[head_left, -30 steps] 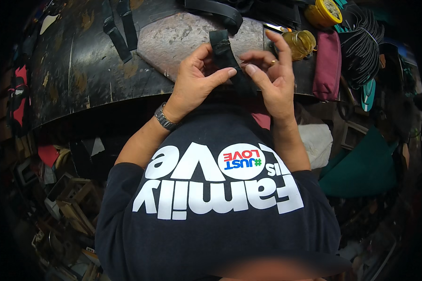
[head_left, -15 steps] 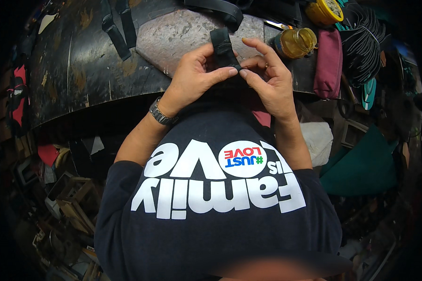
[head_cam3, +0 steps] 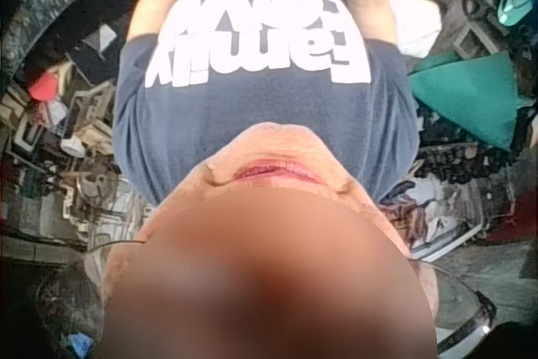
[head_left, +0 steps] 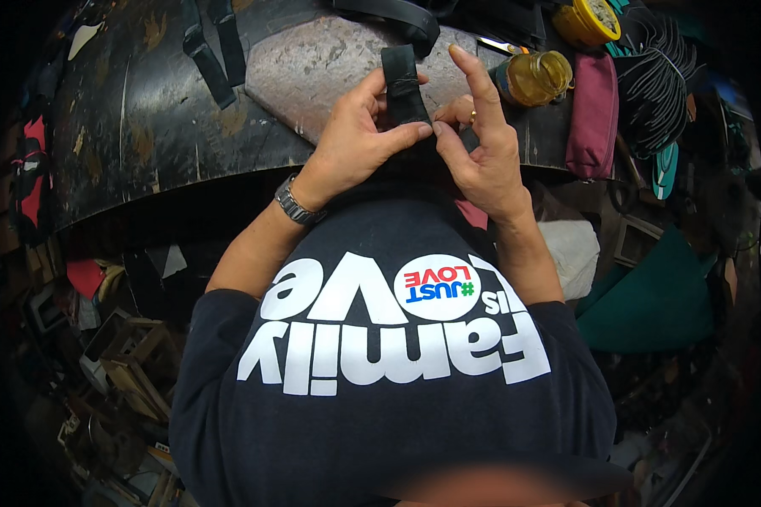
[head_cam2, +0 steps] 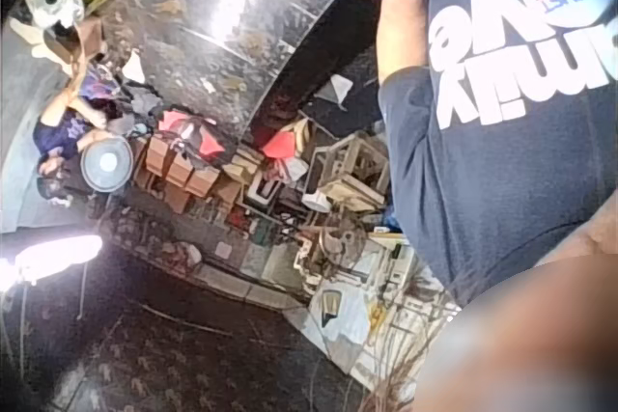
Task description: The person applies a yellow paste from a jar onto black straps using a finger, then folds and presses the straps to bond them. The person repeats this process on several straps, placing each finished piece on the table.
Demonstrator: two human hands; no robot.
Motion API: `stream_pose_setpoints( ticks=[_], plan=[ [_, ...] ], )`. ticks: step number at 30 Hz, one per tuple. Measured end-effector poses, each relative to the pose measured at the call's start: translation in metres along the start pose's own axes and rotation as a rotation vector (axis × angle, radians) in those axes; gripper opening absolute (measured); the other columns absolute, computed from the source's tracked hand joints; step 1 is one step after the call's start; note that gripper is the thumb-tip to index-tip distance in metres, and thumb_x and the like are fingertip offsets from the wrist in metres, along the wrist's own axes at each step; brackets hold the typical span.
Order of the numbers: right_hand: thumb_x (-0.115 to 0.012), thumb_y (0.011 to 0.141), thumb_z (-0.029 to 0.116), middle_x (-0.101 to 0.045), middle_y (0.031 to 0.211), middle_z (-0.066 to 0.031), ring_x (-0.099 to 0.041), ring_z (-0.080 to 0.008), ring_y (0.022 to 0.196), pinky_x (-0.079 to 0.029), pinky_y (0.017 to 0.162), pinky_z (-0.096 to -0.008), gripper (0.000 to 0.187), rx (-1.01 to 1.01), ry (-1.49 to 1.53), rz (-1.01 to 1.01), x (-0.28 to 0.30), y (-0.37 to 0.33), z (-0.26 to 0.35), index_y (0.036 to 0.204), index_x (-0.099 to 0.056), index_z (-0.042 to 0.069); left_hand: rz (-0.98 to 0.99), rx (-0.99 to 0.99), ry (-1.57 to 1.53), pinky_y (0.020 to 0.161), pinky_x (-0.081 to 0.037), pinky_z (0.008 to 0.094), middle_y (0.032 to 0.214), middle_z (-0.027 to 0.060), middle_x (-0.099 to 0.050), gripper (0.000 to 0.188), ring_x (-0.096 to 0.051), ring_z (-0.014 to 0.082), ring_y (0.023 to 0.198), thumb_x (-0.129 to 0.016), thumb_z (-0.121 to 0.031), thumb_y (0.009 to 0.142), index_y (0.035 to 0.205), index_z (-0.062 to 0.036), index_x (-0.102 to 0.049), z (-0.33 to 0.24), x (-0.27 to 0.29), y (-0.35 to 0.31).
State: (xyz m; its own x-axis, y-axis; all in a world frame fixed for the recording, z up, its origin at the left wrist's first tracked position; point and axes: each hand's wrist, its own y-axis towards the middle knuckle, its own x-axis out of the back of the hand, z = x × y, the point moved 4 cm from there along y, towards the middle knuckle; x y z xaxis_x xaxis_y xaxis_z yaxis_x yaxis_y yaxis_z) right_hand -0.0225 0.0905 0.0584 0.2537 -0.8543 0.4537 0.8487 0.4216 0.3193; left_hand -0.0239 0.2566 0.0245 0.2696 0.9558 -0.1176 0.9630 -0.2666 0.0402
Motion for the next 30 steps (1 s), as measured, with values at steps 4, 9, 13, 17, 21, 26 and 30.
stream_pose_setpoints(
  ticks=[4, 9, 13, 17, 21, 26, 30],
  plan=[
    [-0.061, 0.089, -0.008, -0.065, 0.095, -0.0064, -0.061, -0.0117, 0.087, -0.048, 0.092, -0.0277, 0.082, 0.039, 0.045, -0.229, 0.004, 0.002, -0.005, 0.158, -0.020, 0.008, -0.058, 0.042, -0.127, 0.083, -0.052, 0.0230, 0.102, 0.0025, -0.064, 0.057, -0.062, 0.0070, 0.092, -0.076, -0.002, 0.087, 0.137, -0.0049, -0.047, 0.005, 0.002, 0.001],
    [-0.068, 0.089, 0.004, -0.058, 0.114, -0.0133, -0.059, -0.0185, 0.099, -0.048, 0.092, -0.0330, 0.057, -0.058, 0.158, -0.427, 0.015, -0.005, -0.008, 0.140, -0.043, 0.000, -0.188, 0.035, -0.322, 0.086, -0.054, 0.0247, 0.107, 0.0072, -0.065, 0.055, -0.064, 0.0114, 0.097, -0.072, 0.001, 0.089, 0.137, -0.0054, -0.044, 0.008, 0.006, 0.003],
    [-0.073, 0.087, 0.011, -0.058, 0.113, -0.0140, -0.058, -0.0257, 0.103, -0.046, 0.093, -0.0339, 0.031, -0.040, -0.080, -0.265, 0.004, -0.010, -0.001, 0.113, -0.063, -0.002, -0.226, 0.044, -0.380, 0.077, -0.053, 0.0201, 0.102, 0.0026, -0.063, 0.052, -0.063, 0.0074, 0.091, -0.075, -0.003, 0.088, 0.132, -0.0055, -0.048, 0.009, 0.006, 0.005],
    [-0.072, 0.087, 0.009, -0.057, 0.117, -0.0155, -0.058, -0.0271, 0.107, -0.046, 0.094, -0.0350, 0.022, -0.072, -0.073, -0.249, -0.004, -0.005, -0.006, 0.106, -0.069, -0.001, -0.193, 0.026, -0.379, 0.084, -0.054, 0.0232, 0.105, 0.0057, -0.066, 0.052, -0.065, 0.0108, 0.096, -0.072, 0.002, 0.089, 0.134, -0.0053, -0.047, 0.008, 0.001, 0.003],
    [-0.072, 0.088, 0.009, -0.058, 0.117, -0.0145, -0.058, -0.0256, 0.109, -0.045, 0.096, -0.0347, 0.018, -0.059, -0.041, -0.248, -0.007, -0.002, -0.009, 0.103, -0.072, 0.001, -0.192, -0.018, -0.300, 0.084, -0.054, 0.0231, 0.105, 0.0051, -0.066, 0.051, -0.065, 0.0100, 0.096, -0.072, 0.002, 0.089, 0.134, -0.0049, -0.048, 0.006, 0.002, 0.003],
    [-0.072, 0.087, 0.004, -0.060, 0.115, -0.0113, -0.058, -0.0224, 0.111, -0.045, 0.097, -0.0327, 0.018, -0.107, 0.179, -0.301, -0.011, -0.002, -0.015, 0.105, -0.074, 0.001, -0.212, -0.070, -0.225, 0.080, -0.055, 0.0224, 0.105, 0.0048, -0.066, 0.052, -0.065, 0.0090, 0.095, -0.074, 0.000, 0.089, 0.133, -0.0044, -0.048, 0.003, 0.001, 0.002],
    [-0.072, 0.086, 0.000, -0.062, 0.113, -0.0097, -0.059, -0.0203, 0.110, -0.046, 0.096, -0.0309, 0.018, -0.120, 0.292, -0.343, -0.014, -0.004, -0.017, 0.104, -0.075, 0.002, -0.196, -0.016, -0.253, 0.076, -0.056, 0.0220, 0.105, 0.0062, -0.066, 0.054, -0.066, 0.0093, 0.093, -0.074, -0.001, 0.088, 0.135, -0.0040, -0.047, 0.004, 0.001, 0.002]
  ],
)
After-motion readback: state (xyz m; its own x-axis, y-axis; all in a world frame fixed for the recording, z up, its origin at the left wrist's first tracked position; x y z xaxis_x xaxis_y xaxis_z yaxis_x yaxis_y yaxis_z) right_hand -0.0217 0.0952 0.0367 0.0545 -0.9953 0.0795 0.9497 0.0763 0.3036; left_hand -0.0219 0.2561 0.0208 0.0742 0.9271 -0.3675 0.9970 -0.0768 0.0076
